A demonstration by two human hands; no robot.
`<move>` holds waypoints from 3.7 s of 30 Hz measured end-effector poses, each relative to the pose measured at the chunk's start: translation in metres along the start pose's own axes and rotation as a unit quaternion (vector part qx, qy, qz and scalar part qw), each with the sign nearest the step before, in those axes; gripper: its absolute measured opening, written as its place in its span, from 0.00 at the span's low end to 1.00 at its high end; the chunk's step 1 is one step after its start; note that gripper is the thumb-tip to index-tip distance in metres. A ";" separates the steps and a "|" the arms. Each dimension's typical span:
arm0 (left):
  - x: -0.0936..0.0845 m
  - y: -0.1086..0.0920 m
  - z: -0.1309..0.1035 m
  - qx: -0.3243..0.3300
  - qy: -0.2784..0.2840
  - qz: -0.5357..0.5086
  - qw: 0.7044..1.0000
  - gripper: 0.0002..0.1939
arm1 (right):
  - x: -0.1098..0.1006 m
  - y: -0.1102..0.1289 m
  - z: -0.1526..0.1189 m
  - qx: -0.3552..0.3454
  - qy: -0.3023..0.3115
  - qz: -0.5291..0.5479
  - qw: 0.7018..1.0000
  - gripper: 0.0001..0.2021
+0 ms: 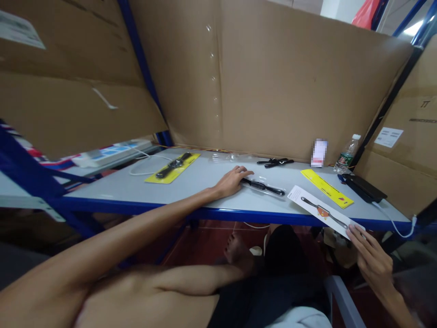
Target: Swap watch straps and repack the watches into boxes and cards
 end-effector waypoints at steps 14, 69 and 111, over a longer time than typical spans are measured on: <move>0.002 0.002 -0.001 0.001 -0.010 0.018 1.000 0.43 | -0.018 -0.012 0.033 0.012 -0.033 0.104 0.994 0.27; -0.001 -0.003 0.000 -0.014 0.017 0.029 0.999 0.42 | 0.008 -0.017 0.058 0.102 -0.089 0.158 0.978 0.20; 0.003 0.000 -0.001 -0.009 -0.004 0.025 1.000 0.41 | 0.005 -0.017 0.069 0.125 -0.083 0.183 0.972 0.19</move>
Point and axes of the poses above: each hand's wrist, its own z-axis towards the middle knuckle, its own x-axis out of the palm, y = z × x, the point moved 2 cm from there along z, towards the middle knuckle, and after that the axes turned 11 degrees about x, right-handed, at the moved point
